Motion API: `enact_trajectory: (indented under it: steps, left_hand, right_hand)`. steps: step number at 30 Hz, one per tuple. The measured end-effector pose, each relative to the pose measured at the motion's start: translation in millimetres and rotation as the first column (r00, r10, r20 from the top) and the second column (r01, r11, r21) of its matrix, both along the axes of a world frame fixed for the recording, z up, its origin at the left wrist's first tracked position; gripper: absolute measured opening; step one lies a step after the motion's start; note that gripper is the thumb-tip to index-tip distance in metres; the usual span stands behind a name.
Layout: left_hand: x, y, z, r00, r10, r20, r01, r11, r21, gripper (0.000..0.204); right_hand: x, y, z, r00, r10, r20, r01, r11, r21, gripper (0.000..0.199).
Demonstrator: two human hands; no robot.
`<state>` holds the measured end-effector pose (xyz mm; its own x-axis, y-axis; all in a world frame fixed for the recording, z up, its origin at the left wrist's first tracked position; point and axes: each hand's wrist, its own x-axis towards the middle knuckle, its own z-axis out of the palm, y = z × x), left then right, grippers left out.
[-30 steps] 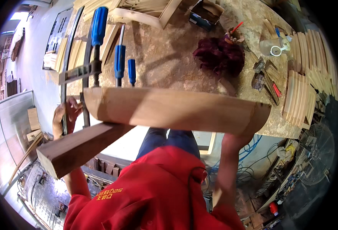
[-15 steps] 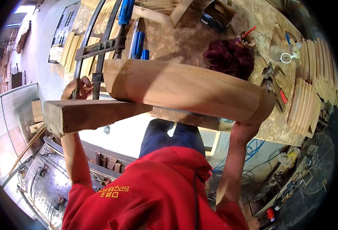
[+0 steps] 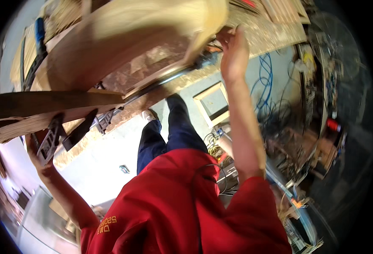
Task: The person assembles a wooden frame by measuring, positioning, and clamping wooden pieces together. They use a tape measure, clamps, and a hammer to secure the frame components on a workbench in a workshop.
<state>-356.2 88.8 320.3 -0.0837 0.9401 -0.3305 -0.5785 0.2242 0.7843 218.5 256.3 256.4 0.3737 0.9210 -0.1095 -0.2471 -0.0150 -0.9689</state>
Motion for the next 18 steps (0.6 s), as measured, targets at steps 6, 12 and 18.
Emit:
enact_trajectory:
  steps: [6,12,18]
  left_hand:
    - [31.3,-31.4,-2.4,0.977,0.06,-0.205,-0.051,0.998,0.046,0.061]
    - [21.2,-160.8,-106.8,0.251,-0.007,-0.968,-0.24,0.968,-0.069,0.031]
    - [289.8,-213.1,-119.6,0.502,-0.732,-0.461,0.265,0.638,-0.723,0.027]
  right_hand:
    - [18.0,-297.7,-114.9,0.977,0.104,0.185,-0.002,0.877,-0.48,0.025]
    - [40.1,-561.5,-175.4,0.992,-0.006,0.122,0.107,0.521,-0.847,0.029]
    - [164.4,-740.3,-220.9,0.977,-0.001,0.211,0.199,0.341,-0.919,0.029]
